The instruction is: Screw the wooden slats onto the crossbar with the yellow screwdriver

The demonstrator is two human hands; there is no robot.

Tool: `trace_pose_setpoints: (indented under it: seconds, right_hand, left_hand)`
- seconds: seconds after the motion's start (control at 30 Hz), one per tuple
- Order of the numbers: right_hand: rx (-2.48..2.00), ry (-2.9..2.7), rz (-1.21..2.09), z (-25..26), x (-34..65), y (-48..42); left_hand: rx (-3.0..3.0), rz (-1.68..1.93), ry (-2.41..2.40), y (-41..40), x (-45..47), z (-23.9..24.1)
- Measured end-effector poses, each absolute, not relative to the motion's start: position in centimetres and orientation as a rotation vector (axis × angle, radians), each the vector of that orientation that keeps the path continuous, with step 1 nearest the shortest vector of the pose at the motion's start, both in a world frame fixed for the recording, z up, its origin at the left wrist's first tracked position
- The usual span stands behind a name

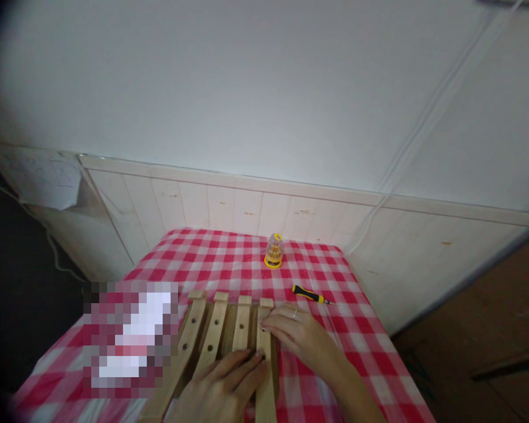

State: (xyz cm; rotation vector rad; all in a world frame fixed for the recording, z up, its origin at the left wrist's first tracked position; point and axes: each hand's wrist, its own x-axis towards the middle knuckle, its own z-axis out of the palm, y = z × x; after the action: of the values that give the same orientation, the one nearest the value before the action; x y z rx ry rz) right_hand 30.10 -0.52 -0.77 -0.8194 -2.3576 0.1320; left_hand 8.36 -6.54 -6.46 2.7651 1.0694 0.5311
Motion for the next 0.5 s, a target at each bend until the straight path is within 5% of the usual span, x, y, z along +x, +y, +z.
trace_pose_setpoints:
  seconds: [0.27, 0.5]
  right_hand:
    - [-0.802, -2.316, 0.103, -1.0, 30.0, -0.6]
    - [-0.782, -2.352, 0.161, -1.1, 30.0, -0.5]
  left_hand:
    - [2.974, 0.799, 1.020, -6.5, 8.0, -8.0]
    - [2.851, 0.603, 1.063, -6.8, 8.0, -7.5]
